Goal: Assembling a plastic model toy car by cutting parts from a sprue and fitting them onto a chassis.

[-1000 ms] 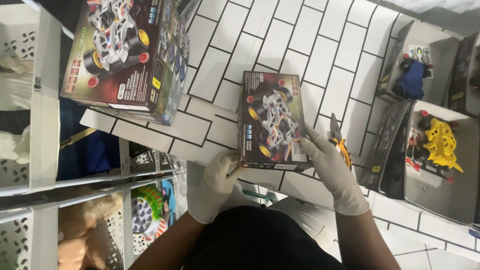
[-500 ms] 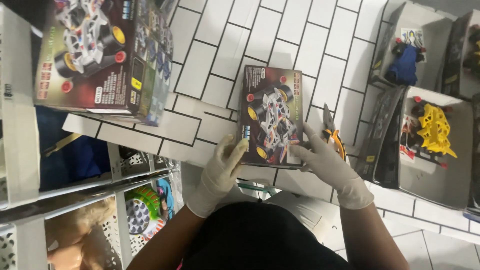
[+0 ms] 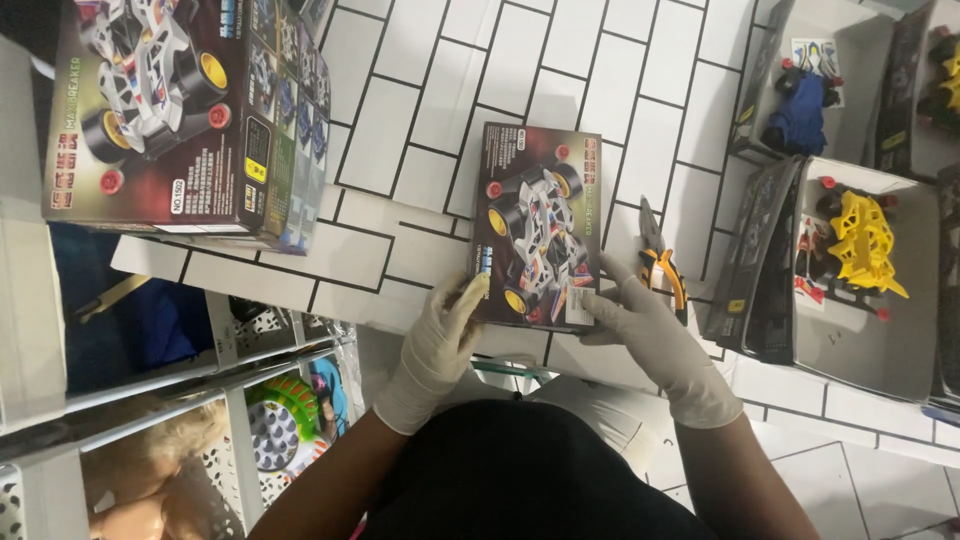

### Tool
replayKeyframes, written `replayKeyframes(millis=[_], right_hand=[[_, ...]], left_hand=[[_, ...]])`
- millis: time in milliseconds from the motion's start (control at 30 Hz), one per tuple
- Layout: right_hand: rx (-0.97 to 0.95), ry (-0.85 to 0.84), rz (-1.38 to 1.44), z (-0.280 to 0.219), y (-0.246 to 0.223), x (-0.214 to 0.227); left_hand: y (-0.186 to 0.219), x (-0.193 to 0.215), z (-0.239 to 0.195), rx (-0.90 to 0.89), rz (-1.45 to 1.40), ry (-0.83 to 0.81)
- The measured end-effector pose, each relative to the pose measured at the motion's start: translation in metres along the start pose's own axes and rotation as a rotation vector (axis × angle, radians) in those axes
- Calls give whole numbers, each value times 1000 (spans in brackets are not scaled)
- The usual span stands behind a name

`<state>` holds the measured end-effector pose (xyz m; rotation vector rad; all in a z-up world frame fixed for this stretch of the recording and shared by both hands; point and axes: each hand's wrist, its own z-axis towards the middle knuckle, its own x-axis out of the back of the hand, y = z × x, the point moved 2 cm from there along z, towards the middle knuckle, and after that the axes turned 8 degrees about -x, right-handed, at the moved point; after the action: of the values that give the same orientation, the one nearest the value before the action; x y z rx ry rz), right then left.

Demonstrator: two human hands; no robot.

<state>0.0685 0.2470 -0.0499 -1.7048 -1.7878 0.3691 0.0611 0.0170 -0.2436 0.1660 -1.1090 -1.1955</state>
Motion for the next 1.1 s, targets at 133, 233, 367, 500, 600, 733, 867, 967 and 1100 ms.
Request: replayKeyframes(millis=[133,233,367,500,600,733,867,967,1100], right_hand=[[18,50,167,-7,-2,-4],[60,83,259,-1,5,-8],[99,167,258,-14,-3,-9],[58,264,-125,8,18,-7],[268,295,-186,25,32,-7],[276,180,109,2,16,-17],[219,177,306,-17,2,-16],[281,166,360,-13,15,-16],[418,116,330,36,60,-11]], left_hand=[[-1,-6,-3,16,16,-32],[4,-5,2,56,41,-18],[16,2,20,100,98,-1],[25,15,36,69,119,-44],[30,21,45,32,108,-48],[42,24,58,20,82,-16],[40,16,56,60,88,0],[40,13,55,84,60,33],[42,18,60,104,64,57]])
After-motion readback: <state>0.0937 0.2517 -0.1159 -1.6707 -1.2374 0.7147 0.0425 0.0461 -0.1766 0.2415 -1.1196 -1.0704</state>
